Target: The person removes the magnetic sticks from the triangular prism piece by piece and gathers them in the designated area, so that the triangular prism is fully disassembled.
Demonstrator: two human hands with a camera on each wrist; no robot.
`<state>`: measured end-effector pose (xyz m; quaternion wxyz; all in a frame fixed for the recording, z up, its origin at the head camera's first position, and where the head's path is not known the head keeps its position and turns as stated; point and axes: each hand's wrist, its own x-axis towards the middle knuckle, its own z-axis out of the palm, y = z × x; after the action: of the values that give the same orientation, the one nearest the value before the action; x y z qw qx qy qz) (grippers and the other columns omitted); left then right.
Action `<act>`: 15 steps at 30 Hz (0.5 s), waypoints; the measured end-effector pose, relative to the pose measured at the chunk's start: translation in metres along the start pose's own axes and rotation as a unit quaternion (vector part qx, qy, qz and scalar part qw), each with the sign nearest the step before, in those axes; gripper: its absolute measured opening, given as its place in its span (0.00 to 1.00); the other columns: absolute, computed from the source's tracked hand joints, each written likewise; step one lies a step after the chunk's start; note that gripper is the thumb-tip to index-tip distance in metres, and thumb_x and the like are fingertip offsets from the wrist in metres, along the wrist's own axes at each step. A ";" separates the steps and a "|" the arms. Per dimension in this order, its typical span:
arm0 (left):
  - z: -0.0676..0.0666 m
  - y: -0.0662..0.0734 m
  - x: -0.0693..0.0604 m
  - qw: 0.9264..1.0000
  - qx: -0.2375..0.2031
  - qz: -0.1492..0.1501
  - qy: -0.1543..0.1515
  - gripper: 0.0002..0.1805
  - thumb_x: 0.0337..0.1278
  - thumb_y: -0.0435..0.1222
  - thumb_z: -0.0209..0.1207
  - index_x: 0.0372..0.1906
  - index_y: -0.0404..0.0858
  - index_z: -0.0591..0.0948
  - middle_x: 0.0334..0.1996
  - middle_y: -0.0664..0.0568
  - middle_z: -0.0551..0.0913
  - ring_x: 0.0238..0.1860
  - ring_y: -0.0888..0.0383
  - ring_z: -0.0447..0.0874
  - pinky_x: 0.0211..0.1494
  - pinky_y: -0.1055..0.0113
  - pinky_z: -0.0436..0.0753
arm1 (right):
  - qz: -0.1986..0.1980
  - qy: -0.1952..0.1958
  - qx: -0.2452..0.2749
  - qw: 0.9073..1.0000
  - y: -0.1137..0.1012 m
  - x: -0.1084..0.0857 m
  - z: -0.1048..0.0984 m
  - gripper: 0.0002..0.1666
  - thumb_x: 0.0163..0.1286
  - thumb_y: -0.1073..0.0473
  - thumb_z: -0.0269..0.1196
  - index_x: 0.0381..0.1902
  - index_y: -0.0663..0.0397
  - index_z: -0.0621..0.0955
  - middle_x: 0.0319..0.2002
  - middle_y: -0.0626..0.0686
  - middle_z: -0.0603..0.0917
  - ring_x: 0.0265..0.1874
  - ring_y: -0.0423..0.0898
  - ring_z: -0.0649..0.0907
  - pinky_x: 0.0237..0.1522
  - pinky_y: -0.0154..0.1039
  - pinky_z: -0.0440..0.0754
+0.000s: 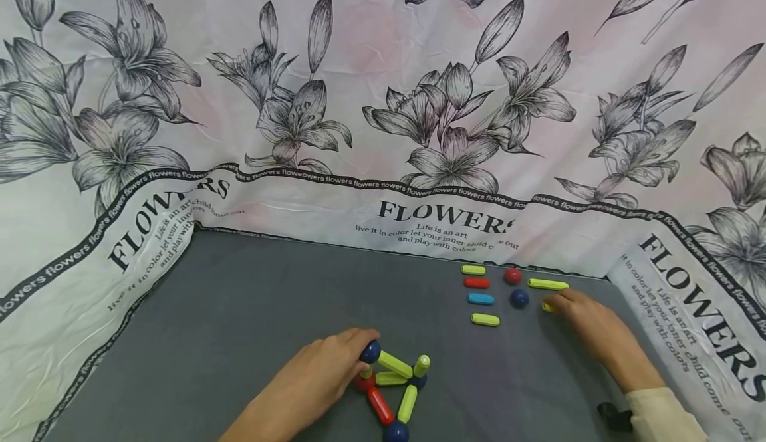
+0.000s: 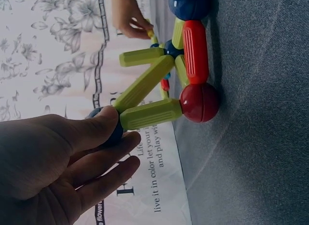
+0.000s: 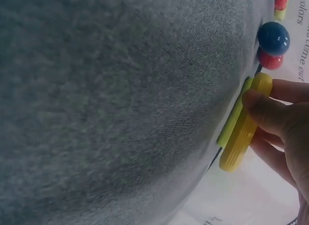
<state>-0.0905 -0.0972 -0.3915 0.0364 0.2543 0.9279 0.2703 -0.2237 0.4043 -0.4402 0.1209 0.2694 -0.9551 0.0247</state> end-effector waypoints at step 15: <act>0.000 0.000 0.002 1.000 0.004 -0.018 -0.015 0.23 0.72 0.41 0.66 0.67 0.42 0.79 0.58 0.53 0.85 0.47 0.64 0.86 0.50 0.58 0.87 | -0.006 -0.040 -0.009 0.999 0.006 0.022 0.006 0.22 0.64 0.72 0.70 0.51 0.44 0.90 0.48 0.52 0.87 0.41 0.53 0.87 0.37 0.56 0.85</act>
<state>-0.0922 -0.0962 -0.3911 0.0545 0.2417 0.9327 0.2620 -0.2460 0.3975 -0.4410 0.0849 0.2750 -0.9577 0.0044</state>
